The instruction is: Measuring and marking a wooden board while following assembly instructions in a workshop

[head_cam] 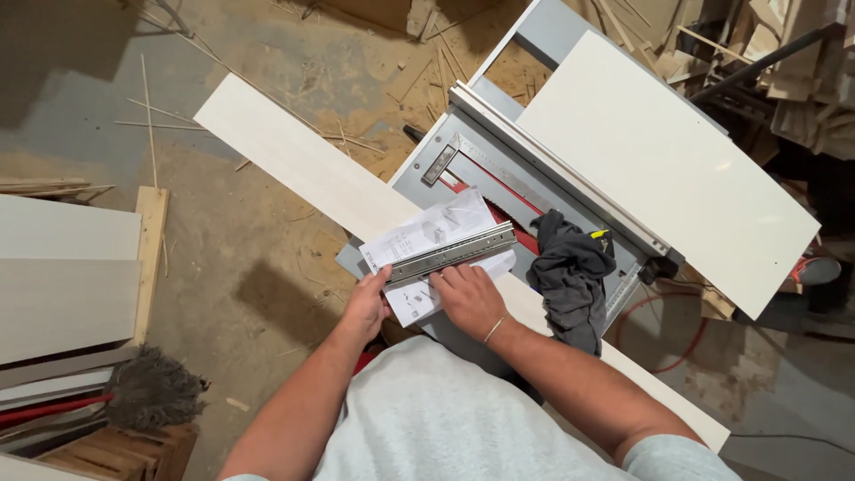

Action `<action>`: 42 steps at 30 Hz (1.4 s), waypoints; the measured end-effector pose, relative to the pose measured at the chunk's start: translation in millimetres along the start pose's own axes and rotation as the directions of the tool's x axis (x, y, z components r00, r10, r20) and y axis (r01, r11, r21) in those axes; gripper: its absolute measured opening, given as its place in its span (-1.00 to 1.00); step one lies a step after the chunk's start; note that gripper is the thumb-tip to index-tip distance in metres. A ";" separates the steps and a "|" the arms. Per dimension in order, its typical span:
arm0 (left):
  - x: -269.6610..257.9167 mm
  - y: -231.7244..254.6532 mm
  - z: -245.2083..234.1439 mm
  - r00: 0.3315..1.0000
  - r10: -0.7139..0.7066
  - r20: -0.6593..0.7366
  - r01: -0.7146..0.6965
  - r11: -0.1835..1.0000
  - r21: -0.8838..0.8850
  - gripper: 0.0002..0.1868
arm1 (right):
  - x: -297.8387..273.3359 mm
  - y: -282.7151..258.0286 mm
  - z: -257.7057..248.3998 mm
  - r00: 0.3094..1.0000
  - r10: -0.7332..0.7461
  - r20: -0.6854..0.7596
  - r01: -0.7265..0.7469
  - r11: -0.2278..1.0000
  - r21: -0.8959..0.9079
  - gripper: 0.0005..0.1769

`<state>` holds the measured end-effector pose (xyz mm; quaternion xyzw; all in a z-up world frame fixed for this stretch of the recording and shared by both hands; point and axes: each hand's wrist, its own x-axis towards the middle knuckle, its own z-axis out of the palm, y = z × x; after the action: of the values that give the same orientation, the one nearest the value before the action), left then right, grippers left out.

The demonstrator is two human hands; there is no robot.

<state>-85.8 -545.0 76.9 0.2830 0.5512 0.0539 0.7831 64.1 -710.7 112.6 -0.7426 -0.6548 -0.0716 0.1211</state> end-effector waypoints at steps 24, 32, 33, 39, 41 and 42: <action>-25.1 -41.1 -14.1 0.961 -0.253 0.108 0.219 0.941 0.259 -0.62 | -48.2 54.4 3.4 0.995 -0.078 -0.055 0.088 0.976 0.198 -0.67; 9.8 -30.1 -33.3 0.995 -0.078 -0.058 0.096 0.872 0.480 -0.56 | -62.1 54.7 32.3 0.999 -0.046 0.019 0.045 0.997 0.064 -0.83; 36.3 -38.9 -48.4 0.979 0.122 -0.166 0.010 0.777 0.630 -0.58 | -61.9 55.7 35.7 0.999 -0.016 0.044 0.013 0.998 0.069 -0.83; -42.2 79.6 19.8 0.642 0.696 0.320 -0.413 -0.037 0.910 -0.60 | -50.7 54.3 30.7 1.000 -0.014 0.023 0.013 0.998 0.060 -0.81; -6.6 83.7 32.8 0.625 0.644 0.441 -0.418 -0.200 0.886 -0.56 | -45.3 53.2 23.6 1.000 -0.010 0.002 0.010 0.998 0.070 -0.80; 11.2 86.6 39.7 0.610 0.572 0.549 -0.419 -0.355 0.836 -0.51 | -41.9 53.1 19.7 1.000 -0.007 -0.018 0.008 0.997 0.080 -0.79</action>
<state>-26.3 -483.5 120.3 0.9442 0.2681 0.0052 0.1913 110.2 -751.3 78.0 -0.7340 -0.6588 -0.0521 0.1563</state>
